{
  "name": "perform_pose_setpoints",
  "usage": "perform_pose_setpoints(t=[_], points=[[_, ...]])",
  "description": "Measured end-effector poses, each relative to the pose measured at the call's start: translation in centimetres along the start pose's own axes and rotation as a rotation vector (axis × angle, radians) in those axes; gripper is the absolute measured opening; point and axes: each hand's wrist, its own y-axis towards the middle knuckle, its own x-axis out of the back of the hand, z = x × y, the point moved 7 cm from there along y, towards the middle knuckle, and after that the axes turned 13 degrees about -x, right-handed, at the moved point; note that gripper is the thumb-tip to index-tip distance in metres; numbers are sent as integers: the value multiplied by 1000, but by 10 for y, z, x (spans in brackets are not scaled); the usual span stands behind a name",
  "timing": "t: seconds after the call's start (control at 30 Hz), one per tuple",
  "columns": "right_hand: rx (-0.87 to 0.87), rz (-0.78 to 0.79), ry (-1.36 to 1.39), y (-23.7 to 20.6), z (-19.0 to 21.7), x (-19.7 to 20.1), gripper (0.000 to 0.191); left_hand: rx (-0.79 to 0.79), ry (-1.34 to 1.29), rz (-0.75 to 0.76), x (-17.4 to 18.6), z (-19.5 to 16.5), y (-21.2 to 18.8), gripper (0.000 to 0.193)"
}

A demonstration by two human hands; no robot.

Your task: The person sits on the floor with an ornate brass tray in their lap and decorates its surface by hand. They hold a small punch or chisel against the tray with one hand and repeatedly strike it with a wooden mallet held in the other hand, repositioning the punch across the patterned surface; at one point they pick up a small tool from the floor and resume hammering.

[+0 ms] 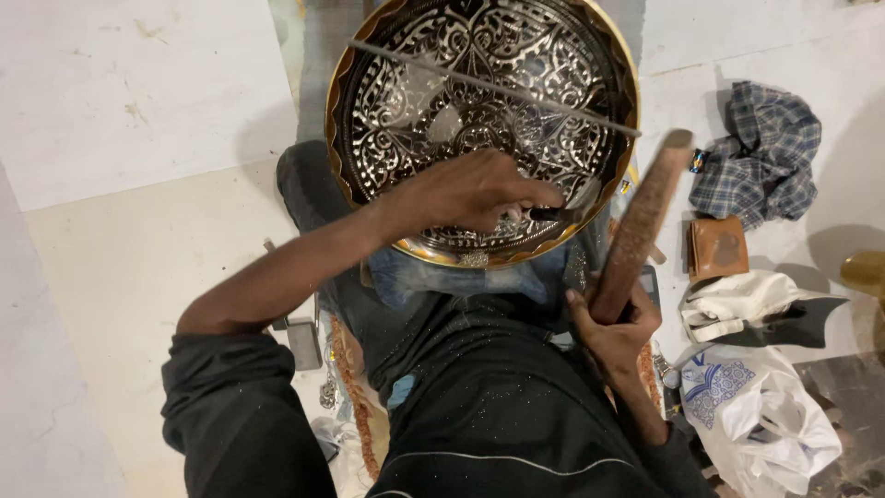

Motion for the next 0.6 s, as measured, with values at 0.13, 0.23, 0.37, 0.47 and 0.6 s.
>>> perform_pose_setpoints(t=[0.13, 0.23, 0.37, 0.47, 0.6], points=[[187, -36, 84, -6, 1, -1, 22, -92, 165, 182, -10, 0, 9, 55], [95, -3, 56, -4, 0, -8, 20, -100, 159, 297, -16, 2, 19, 59], [-1, 10, -24, -6, 18, -11, 23, -188, 79, 303, -12, 2, 31, 45], [-41, 28, -129, -10, 31, -11, 23, -174, 40, 296, -10, 3, 30, 43], [81, -9, -23, -13, 38, -9, 30, -137, 55, 280, -6, 1, 27, 57]])
